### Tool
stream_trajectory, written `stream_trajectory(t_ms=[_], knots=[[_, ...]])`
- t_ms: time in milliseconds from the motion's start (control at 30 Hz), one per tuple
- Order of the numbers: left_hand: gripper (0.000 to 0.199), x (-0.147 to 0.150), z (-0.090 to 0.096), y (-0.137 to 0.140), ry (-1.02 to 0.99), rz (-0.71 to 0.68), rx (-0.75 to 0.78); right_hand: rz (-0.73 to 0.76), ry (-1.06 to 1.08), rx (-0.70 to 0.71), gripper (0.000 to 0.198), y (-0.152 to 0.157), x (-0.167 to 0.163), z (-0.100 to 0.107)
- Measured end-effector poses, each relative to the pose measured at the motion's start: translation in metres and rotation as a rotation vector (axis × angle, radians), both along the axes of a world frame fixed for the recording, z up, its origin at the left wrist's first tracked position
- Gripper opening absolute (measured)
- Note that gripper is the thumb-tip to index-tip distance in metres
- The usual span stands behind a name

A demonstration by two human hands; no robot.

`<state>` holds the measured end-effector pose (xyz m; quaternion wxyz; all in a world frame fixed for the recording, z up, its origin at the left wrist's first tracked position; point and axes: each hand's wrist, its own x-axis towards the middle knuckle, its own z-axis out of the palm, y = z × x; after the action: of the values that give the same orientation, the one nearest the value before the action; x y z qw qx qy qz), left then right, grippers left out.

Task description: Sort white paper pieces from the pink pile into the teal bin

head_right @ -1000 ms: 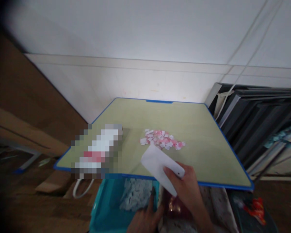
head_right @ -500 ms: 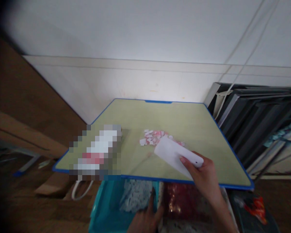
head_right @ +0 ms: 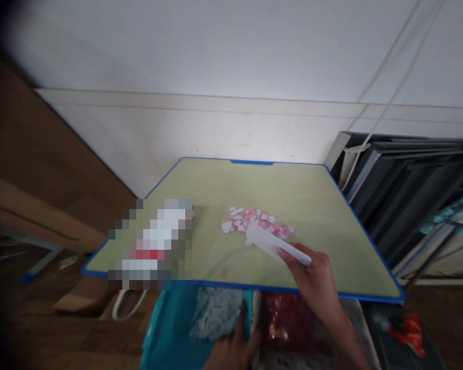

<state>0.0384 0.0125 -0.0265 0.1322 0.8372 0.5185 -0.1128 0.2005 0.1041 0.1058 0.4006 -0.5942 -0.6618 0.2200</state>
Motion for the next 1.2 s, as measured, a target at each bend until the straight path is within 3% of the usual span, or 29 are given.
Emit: stream_trajectory(t_ms=[200, 300, 400, 533, 633, 733, 867, 1067, 1200], knots=[[0.074, -0.002, -0.017, -0.004, -0.101, -0.012, 0.163, 0.039, 0.036, -0.019, 0.025, -0.017, -0.040, -0.001], [0.093, -0.002, -0.021, -0.004, -0.106, -0.019, 0.153, 0.074, 0.067, -0.034, 0.025, -0.027, -0.066, -0.008], [0.099, -0.001, -0.017, -0.004, -0.103, -0.034, 0.123, 0.039, 0.049, -0.057, 0.026, -0.033, -0.074, -0.015], [0.094, 0.000, -0.009, -0.003, -0.081, -0.012, 0.092, -0.168, 0.050, -0.117, 0.031, -0.037, -0.048, -0.020], [0.094, 0.001, -0.005, -0.003, -0.043, 0.001, 0.035, -0.332, 0.003, -0.067, 0.027, -0.041, -0.018, -0.016], [0.092, 0.001, -0.001, -0.001, -0.031, 0.027, 0.005, -0.400, -0.031, -0.006, 0.027, -0.043, 0.000, -0.010], [0.086, -0.002, 0.003, 0.001, -0.073, 0.011, -0.013, -0.317, 0.039, 0.024, 0.026, -0.036, -0.005, -0.003], [0.090, 0.001, 0.006, 0.003, -0.024, 0.018, -0.058, -0.093, 0.073, 0.021, 0.027, -0.022, -0.052, -0.010], [0.086, 0.004, 0.004, 0.003, 0.022, 0.036, -0.070, -0.117, 0.111, -0.036, 0.030, -0.020, -0.061, -0.019]])
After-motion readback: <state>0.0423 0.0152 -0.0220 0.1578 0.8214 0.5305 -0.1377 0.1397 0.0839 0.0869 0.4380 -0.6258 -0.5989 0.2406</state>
